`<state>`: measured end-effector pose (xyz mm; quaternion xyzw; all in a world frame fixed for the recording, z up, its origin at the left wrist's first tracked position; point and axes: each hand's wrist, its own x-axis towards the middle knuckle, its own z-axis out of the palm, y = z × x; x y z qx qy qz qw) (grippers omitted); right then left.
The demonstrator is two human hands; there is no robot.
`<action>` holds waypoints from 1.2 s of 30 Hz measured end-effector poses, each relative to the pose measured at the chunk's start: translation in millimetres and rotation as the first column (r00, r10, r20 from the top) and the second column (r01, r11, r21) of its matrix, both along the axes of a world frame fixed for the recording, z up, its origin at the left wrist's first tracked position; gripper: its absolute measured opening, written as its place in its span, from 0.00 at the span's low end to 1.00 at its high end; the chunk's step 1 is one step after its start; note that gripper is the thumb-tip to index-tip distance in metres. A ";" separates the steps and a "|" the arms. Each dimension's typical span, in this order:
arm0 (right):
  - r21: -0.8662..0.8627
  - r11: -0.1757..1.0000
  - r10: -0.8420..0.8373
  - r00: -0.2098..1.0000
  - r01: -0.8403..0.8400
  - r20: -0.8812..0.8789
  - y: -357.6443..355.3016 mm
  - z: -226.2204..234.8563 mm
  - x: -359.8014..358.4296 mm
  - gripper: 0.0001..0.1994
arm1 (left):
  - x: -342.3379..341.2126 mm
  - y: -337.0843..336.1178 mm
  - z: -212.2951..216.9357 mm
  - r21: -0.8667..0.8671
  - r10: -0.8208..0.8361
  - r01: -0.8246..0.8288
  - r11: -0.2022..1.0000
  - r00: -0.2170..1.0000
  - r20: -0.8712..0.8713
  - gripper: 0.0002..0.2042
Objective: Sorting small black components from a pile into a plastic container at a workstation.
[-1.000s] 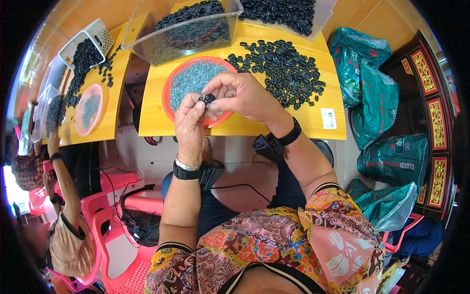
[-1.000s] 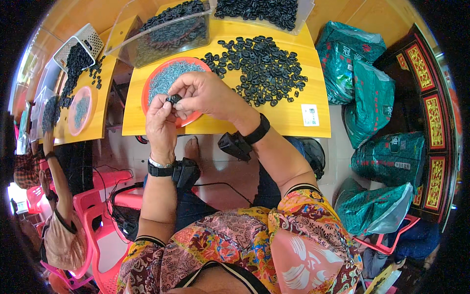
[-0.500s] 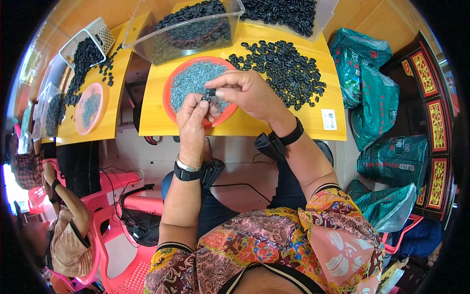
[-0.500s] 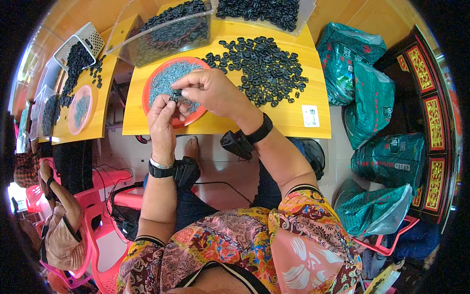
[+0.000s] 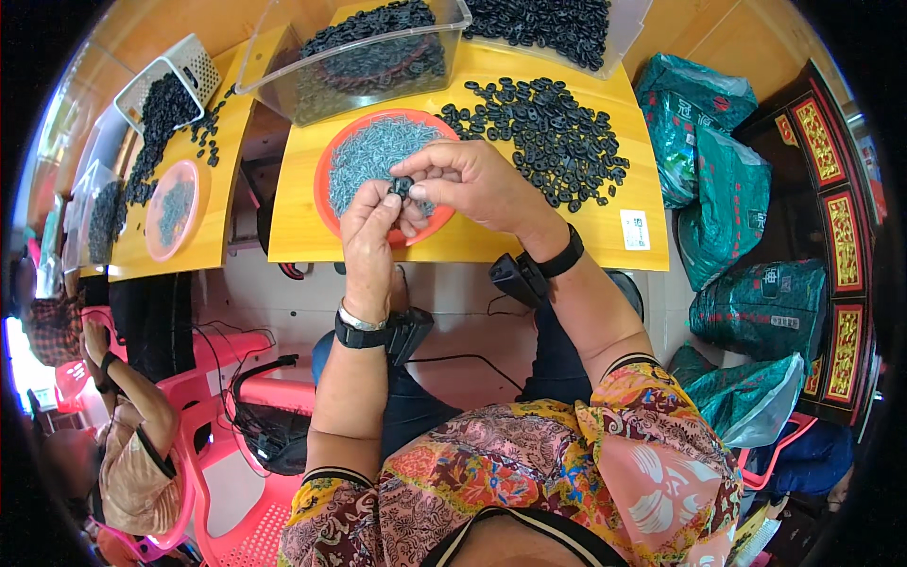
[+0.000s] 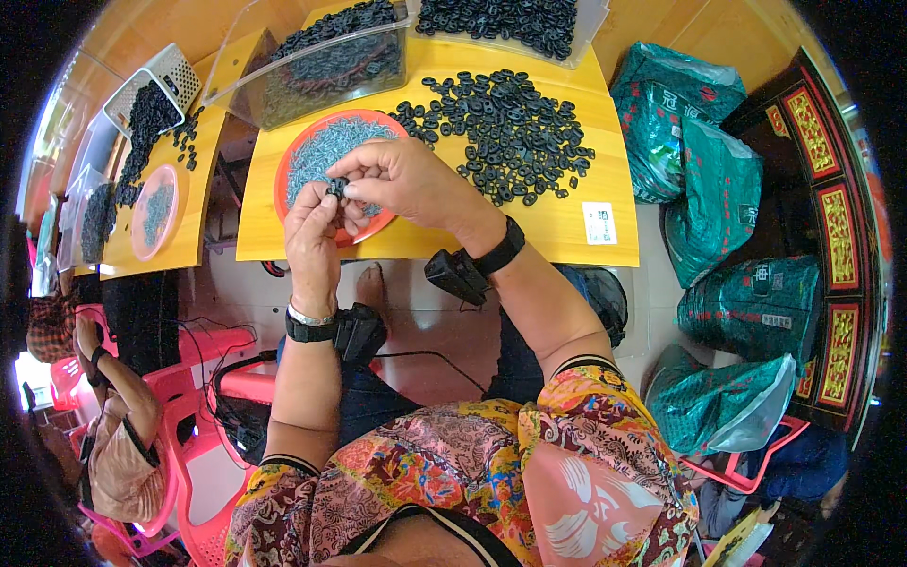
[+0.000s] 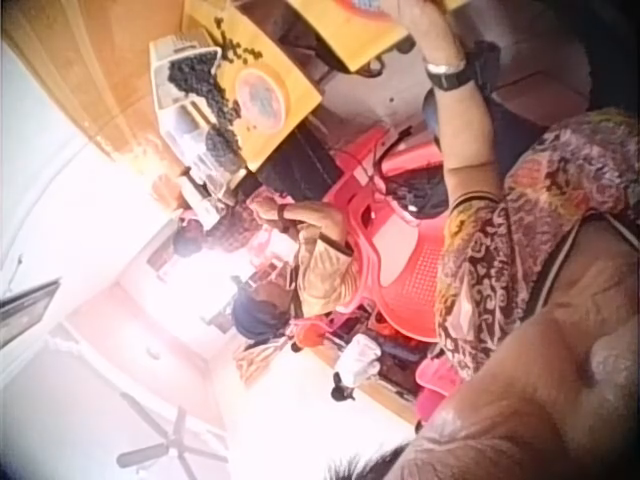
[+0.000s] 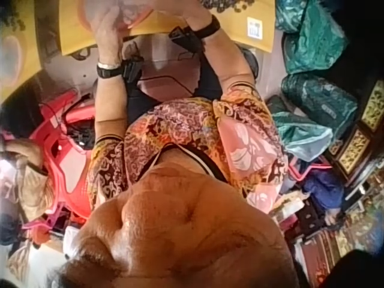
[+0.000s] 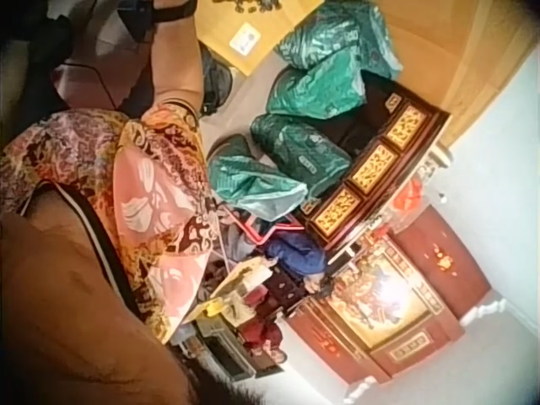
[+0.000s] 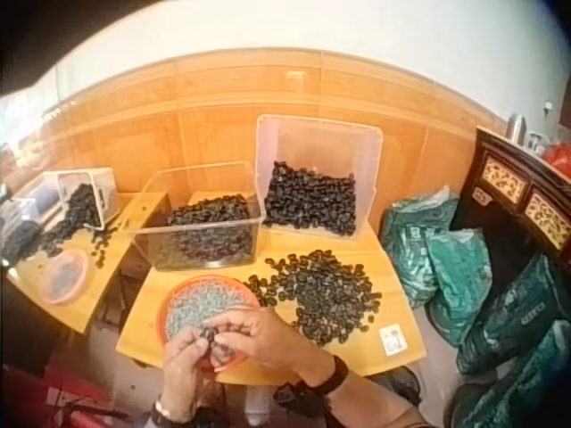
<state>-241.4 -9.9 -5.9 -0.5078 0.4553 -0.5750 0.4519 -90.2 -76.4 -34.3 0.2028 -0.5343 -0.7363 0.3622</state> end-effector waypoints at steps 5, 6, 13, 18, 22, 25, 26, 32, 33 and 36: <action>-0.088 0.992 -0.106 0.986 0.095 -0.131 -4.8 -7.8 -1.7 0.09 | -0.8 2.3 1.8 -0.003 -0.041 0.041 0.999 0.999 0.001 0.07; -0.087 0.992 -0.107 0.986 0.096 -0.131 -4.0 -7.9 -2.2 0.09 | -1.2 2.7 2.4 -0.002 -0.041 0.041 0.999 0.999 0.001 0.07; 0.060 0.984 -0.168 0.985 0.170 -0.031 -2.7 -3.3 -5.4 0.09 | 0.4 2.3 4.1 -0.036 0.001 0.002 0.999 0.997 0.078 0.06; 0.077 0.985 -0.155 0.988 0.156 -0.016 -2.8 -2.5 -6.3 0.12 | 1.5 3.3 4.6 -0.209 0.065 -0.025 0.978 0.979 0.191 0.05; 0.092 0.988 -0.127 0.990 0.122 0.054 -1.6 -4.6 -9.3 0.11 | -0.2 5.0 8.2 -0.198 0.080 -0.031 0.980 0.967 0.242 0.06; 0.074 0.992 -0.106 0.994 0.103 0.035 -2.6 -6.8 -10.9 0.10 | -0.1 4.2 5.9 -0.209 0.083 -0.034 0.977 0.970 0.229 0.06; 0.070 0.992 -0.104 0.994 0.102 0.024 -2.6 -6.6 -11.0 0.09 | -0.4 4.0 4.8 -0.223 0.091 -0.041 0.974 0.972 0.215 0.06; 0.045 0.989 -0.136 0.989 0.139 -0.063 -0.9 -1.1 -8.2 0.09 | 0.6 4.3 6.2 -0.099 0.059 -0.038 0.994 0.975 0.214 0.06; 0.045 0.989 -0.136 0.989 0.139 -0.063 -0.7 -1.1 -8.0 0.09 | 0.5 4.3 6.1 -0.099 0.058 -0.038 0.994 0.975 0.214 0.06; 0.019 0.990 -0.141 0.987 0.143 -0.078 -0.6 -0.8 -6.6 0.09 | 0.8 4.5 6.7 -0.110 0.048 -0.025 0.994 0.975 0.215 0.06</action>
